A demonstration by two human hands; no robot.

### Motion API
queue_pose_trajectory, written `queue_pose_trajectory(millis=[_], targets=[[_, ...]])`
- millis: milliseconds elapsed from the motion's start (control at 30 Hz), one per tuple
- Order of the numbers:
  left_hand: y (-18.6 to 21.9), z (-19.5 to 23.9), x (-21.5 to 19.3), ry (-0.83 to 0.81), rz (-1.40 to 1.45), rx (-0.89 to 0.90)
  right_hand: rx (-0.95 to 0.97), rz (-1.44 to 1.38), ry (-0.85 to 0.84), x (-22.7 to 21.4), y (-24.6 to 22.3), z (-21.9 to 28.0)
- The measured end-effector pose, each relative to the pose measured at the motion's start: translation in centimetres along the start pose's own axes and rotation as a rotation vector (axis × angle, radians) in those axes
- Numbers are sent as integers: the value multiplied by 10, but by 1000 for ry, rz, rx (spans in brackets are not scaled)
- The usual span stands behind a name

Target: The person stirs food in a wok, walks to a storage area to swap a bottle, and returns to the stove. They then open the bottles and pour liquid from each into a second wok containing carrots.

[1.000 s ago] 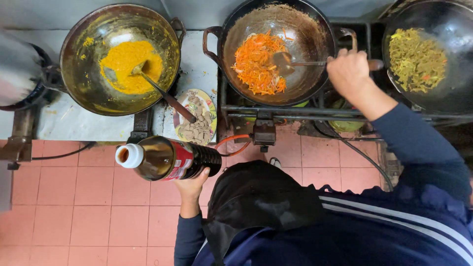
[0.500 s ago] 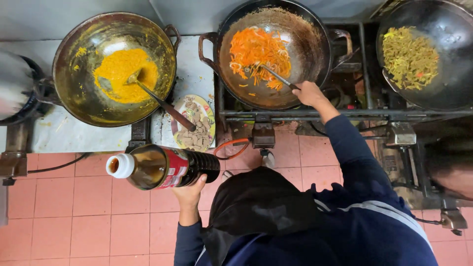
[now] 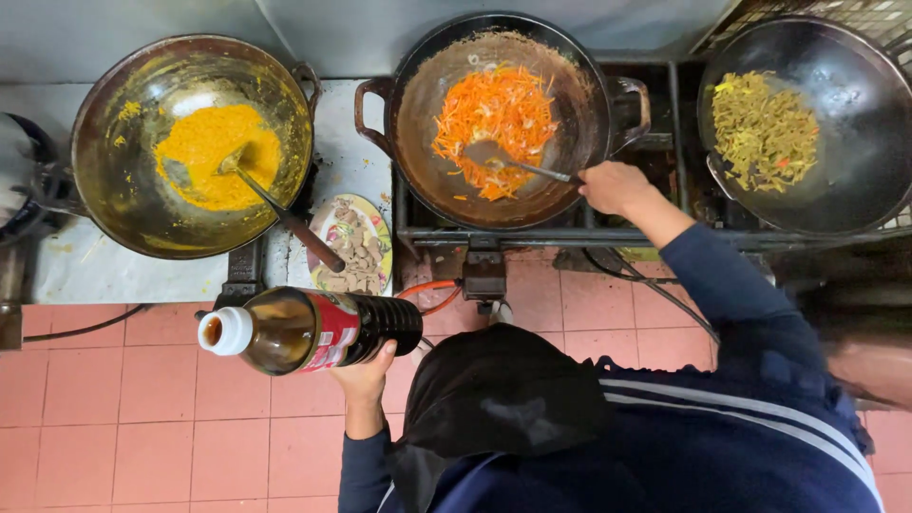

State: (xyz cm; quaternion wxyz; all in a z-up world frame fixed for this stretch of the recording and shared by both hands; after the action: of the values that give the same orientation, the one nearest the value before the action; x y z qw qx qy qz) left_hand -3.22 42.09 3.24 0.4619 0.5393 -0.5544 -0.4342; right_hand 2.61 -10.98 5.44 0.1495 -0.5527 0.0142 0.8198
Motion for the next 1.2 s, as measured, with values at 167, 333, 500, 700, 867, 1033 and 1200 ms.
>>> queue_pose_trajectory(millis=[167,333,500,700,867,1033,1200], targets=[[12,1,18,5,28,4,60,414,40,-92,28,10],[22,4,32,65,-1,18,133,511,146,-103,81,-40],[44,4,51,125,-2,45,-20,484,446,-81,84,-149],[67,2,75,132,-3,54,-549,508,578,-95,10,-165],[27,20,65,147,-18,6,-319,669,365,-150,3,-91],[41,7,73,161,-35,24,8,643,47,-150,58,-66],[36,5,66,142,21,17,11,294,0,-53,73,-110]])
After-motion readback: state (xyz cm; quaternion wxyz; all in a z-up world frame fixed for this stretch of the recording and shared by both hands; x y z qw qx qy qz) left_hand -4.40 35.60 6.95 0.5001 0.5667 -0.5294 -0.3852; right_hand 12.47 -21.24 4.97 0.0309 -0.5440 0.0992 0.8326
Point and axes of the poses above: each hand's wrist, its own z-axis away from the middle knuckle, its own x-axis out of the palm, y = z × x, the point moved 5 cm from there along -z, towards the middle knuckle, and after that the axes turned 7 degrees about -z, right-handed, at the moved point
